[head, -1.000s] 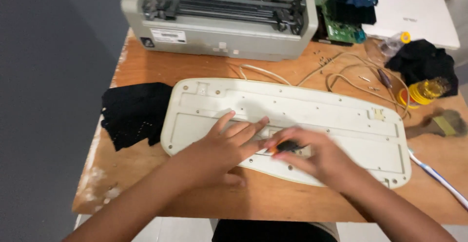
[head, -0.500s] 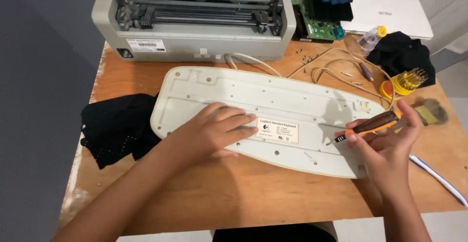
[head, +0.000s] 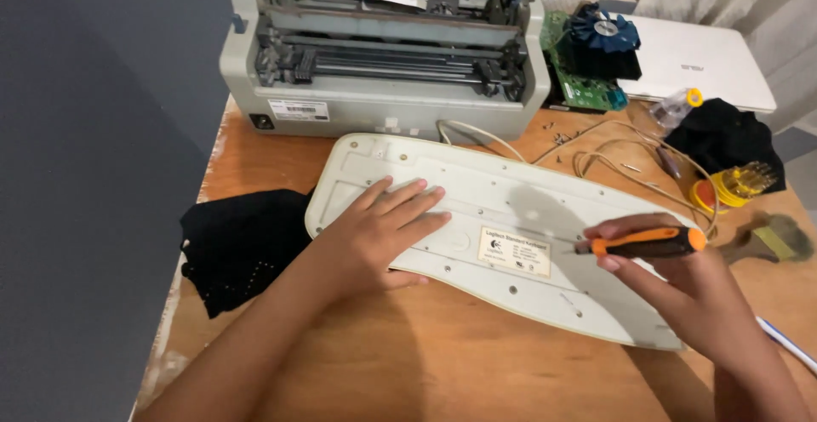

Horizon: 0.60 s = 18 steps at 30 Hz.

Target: Unscrewing the back panel of a computer keyboard using a manual screwdriver on a workbench.

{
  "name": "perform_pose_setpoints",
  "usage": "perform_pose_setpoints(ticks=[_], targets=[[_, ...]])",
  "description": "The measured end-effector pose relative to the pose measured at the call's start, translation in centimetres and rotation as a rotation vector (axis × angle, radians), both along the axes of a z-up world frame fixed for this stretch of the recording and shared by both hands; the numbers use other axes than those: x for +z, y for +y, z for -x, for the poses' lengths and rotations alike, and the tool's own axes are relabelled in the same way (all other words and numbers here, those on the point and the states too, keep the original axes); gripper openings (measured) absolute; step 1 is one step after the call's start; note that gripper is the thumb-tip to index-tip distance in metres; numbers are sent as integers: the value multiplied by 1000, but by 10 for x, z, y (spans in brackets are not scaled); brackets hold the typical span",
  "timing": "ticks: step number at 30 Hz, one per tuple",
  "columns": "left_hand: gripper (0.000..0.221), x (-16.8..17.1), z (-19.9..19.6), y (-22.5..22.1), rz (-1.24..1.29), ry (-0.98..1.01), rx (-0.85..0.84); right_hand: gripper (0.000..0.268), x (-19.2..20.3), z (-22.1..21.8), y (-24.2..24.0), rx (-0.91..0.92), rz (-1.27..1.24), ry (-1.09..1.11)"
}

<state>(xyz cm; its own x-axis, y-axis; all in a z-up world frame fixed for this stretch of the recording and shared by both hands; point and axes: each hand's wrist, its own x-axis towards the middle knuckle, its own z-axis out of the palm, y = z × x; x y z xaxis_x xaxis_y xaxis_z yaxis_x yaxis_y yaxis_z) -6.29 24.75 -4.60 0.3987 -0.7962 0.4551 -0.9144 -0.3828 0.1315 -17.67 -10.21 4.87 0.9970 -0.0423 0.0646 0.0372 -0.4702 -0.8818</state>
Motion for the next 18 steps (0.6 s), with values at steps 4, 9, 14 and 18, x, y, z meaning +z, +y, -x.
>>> perform_pose_setpoints(ticks=[4,9,14,18], targets=[[88,1,0,1,-14,-10,59,28,3,-27,49,158,-15,-14],[82,-8,-1,-2,3,-139,89,17,-4,-44,98,306,175,105],[82,-4,0,-2,4,-261,116,15,-7,-46,99,335,163,119],[83,-4,1,-2,-22,-300,136,13,-6,-47,101,427,176,73]])
